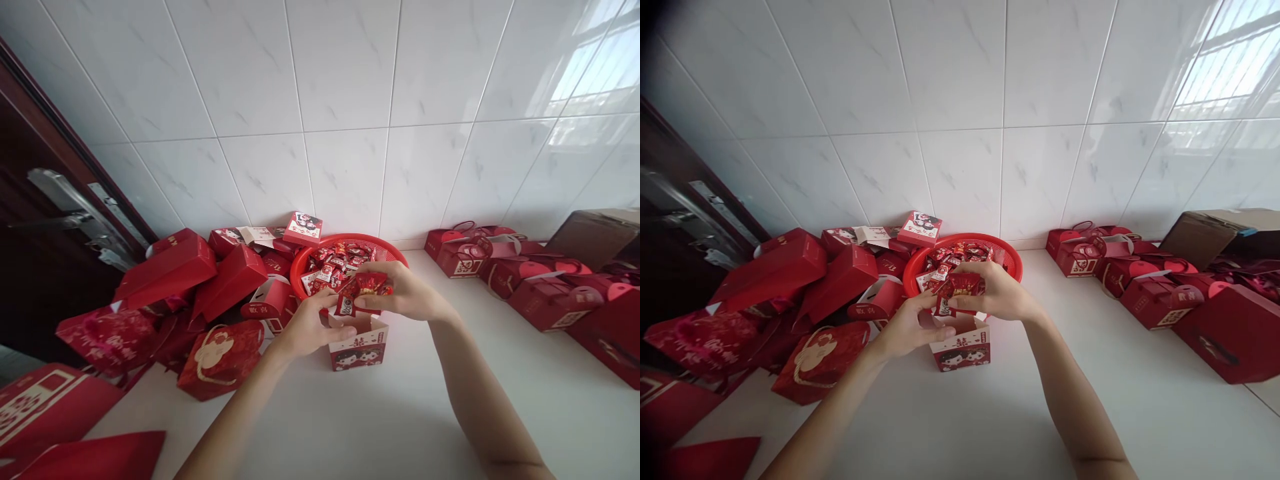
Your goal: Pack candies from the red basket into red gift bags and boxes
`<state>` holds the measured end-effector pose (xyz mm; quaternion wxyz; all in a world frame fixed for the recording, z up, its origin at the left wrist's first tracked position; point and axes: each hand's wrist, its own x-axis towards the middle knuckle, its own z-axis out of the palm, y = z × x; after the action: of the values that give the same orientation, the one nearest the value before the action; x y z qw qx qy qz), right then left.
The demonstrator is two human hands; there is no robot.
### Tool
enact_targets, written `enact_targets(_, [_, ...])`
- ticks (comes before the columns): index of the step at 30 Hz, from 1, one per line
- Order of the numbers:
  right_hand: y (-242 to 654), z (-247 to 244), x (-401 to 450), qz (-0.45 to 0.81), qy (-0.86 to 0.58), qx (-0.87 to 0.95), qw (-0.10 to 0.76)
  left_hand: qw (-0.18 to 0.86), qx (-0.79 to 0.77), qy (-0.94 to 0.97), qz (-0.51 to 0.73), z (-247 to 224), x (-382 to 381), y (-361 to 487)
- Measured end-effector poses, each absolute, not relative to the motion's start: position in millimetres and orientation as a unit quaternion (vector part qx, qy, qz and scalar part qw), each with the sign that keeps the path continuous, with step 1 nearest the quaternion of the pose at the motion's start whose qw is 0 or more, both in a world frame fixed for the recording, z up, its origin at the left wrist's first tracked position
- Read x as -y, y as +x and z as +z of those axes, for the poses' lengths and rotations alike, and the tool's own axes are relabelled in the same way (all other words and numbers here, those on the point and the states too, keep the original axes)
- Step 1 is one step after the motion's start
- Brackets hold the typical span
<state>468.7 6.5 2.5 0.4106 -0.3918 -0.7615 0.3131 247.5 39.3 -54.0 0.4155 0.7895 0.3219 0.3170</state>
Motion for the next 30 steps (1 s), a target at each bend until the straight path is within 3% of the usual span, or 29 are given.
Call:
enact_targets(9, [471.2, 4.9, -5.2, 0.25, -0.399, 0.814, 0.34, 0.432, -0.328, 0.78, 0.312, -58.9, -43.4, 246.2])
enact_targets(22, [474.8, 2.6, -7.9, 0.202, -0.424, 0.809, 0.354, 0.429, -0.33, 0.784, 0.305, -58.6, -44.0, 246.1])
enact_targets(30, [467.7, 0.7, -9.3, 0.281, -0.414, 0.817, 0.287, 0.438, -0.325, 0.78, 0.305, -57.5, -42.6, 246.5])
